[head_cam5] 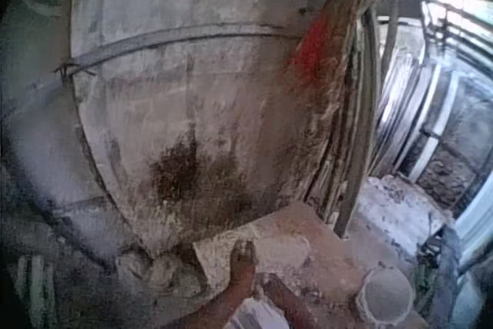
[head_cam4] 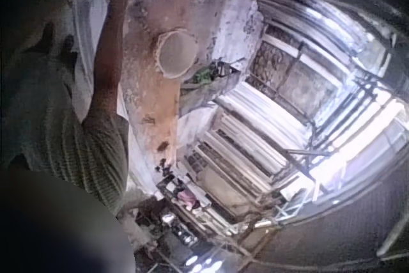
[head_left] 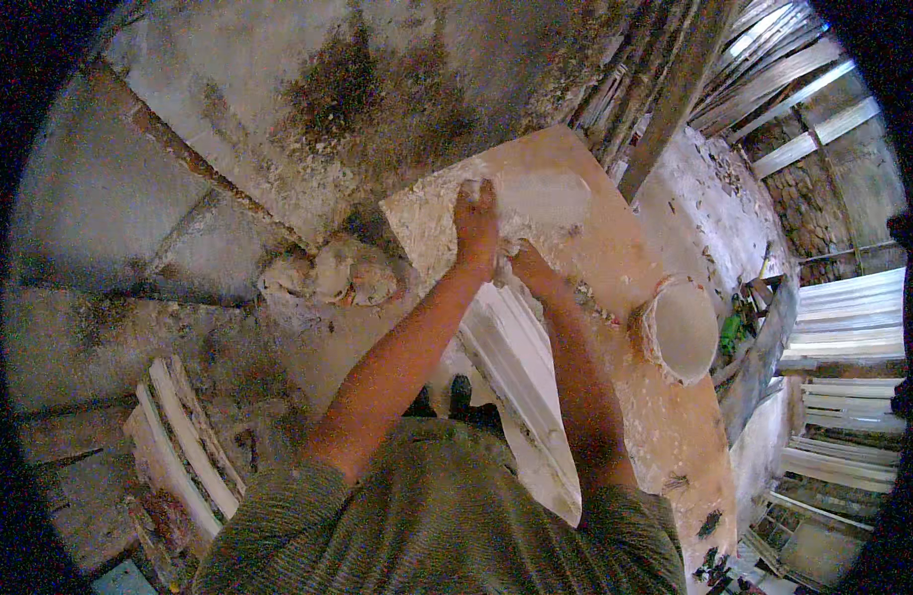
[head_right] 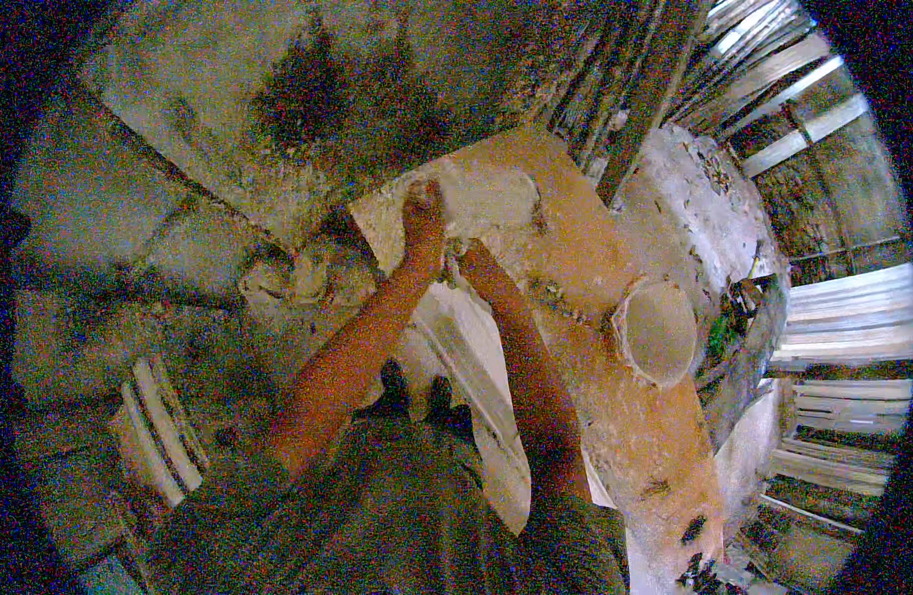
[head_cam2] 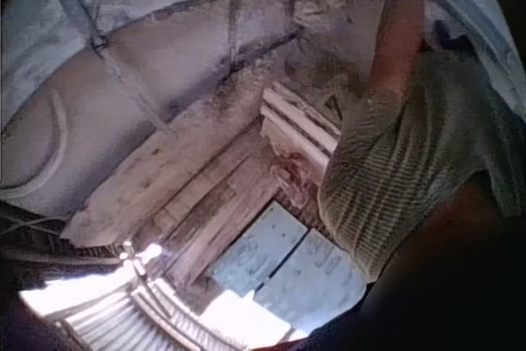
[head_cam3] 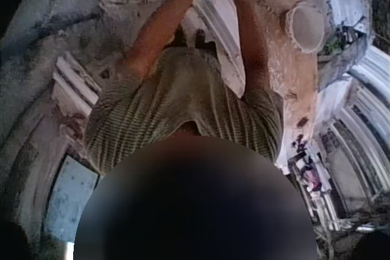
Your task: The person repeatedly wipes a long white wooden molding with a white cloth, moving along its length and returning to earlier sections. The person also wipes the workbench surface and floor nearby. A second person is visible in the background but not interacting with the task.
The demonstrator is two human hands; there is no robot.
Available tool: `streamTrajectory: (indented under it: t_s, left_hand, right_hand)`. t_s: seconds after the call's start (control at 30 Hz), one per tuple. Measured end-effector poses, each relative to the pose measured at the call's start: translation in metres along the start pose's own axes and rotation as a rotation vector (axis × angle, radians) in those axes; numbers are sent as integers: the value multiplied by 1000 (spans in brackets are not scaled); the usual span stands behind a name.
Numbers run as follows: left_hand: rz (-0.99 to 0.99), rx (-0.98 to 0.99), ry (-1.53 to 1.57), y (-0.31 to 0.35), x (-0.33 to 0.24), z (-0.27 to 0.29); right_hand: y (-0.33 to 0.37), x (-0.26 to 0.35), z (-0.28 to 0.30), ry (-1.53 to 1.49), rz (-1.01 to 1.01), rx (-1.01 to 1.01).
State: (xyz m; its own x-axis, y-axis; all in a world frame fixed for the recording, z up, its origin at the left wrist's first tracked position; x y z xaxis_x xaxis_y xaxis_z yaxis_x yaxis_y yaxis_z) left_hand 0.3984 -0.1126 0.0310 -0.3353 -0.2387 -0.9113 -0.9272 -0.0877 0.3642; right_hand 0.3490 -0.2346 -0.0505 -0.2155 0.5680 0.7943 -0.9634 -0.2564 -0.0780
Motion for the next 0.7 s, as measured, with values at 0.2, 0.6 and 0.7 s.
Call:
streamTrajectory:
  t_s: [0.2, 0.6, 0.7]
  left_hand:
    - [385, -123, 344, -18, 8, 75]
    - [308, -296, 230, -60, 111, 161]
    - [287, -350, 121, -71, 131, 173]
  right_hand:
    - [-3, -69, -68, -886, -611, -297]
    - [-12, -24, -97, 565, 212, -461]
    - [-16, -45, -113, 501, 365, -284]
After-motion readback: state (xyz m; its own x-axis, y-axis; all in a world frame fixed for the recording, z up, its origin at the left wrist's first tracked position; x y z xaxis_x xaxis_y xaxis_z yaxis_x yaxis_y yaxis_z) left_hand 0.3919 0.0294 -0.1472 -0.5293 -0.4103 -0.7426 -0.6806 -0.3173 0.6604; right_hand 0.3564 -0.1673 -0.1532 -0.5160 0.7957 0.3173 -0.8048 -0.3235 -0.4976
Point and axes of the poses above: each hand's wrist, its own y-axis away from the middle knuckle, its own z-axis out of the back of the hand, x = y × z, the point moved 6 cm from there along -y, towards the middle knuckle, and after that the axes turned 13 degrees about z, right-handed, at the moved point
